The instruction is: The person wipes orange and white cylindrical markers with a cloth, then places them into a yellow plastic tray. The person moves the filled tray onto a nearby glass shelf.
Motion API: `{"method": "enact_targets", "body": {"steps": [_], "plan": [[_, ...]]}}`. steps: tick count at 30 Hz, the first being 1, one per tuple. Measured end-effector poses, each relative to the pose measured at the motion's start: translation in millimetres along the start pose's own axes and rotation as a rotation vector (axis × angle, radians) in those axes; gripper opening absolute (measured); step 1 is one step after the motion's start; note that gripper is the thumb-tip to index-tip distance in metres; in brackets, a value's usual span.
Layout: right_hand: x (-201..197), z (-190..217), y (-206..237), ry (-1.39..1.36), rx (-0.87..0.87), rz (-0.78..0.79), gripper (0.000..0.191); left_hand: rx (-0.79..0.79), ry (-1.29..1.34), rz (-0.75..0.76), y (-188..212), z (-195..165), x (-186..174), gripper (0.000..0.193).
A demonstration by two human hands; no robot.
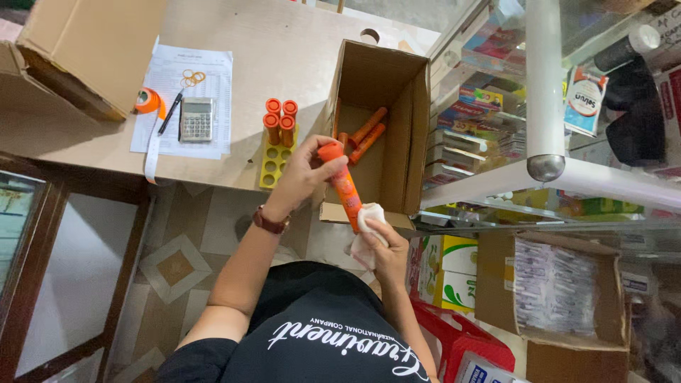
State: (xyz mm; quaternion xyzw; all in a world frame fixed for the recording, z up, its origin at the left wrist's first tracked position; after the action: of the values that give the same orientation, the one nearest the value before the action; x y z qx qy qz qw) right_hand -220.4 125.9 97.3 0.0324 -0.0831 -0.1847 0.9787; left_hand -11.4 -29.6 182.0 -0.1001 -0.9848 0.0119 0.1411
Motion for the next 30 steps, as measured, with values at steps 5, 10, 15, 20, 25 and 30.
{"method": "enact_targets", "body": {"steps": [5,10,15,20,25,30], "plan": [[-3,8,-7,-0.144,0.068,-0.112,0.037,0.191,-0.048,-0.1,-3,-18,-47,0.035],[-8,17,-10,-0.268,0.047,-0.133,0.04,0.192,-0.242,-0.165,-23,-23,-100,0.04],[-7,12,-9,-0.289,0.055,-0.144,0.038,0.181,-0.529,-0.168,-45,14,-132,0.042],[-6,9,-7,-0.239,0.048,-0.133,0.038,0.224,-0.805,-0.176,-58,67,-154,0.049],[-3,8,-6,-0.234,0.058,-0.129,0.038,0.153,-0.81,-0.24,-63,96,-170,0.048],[-2,7,-7,-0.208,0.072,-0.135,0.038,0.124,-0.821,-0.223,-66,103,-175,0.047]]}}
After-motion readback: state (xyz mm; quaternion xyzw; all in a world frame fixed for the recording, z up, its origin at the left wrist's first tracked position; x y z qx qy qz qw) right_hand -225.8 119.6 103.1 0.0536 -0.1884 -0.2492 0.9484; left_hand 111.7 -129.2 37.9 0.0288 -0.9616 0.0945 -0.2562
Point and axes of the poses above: each hand's wrist, its own y-axis away from the middle knuckle, its own x-axis out of the palm, z = x × y, the point moved 2 cm from there along -y, towards the middle knuckle, and after that the axes turned 7 degrees about -z, right-handed, at the moved point
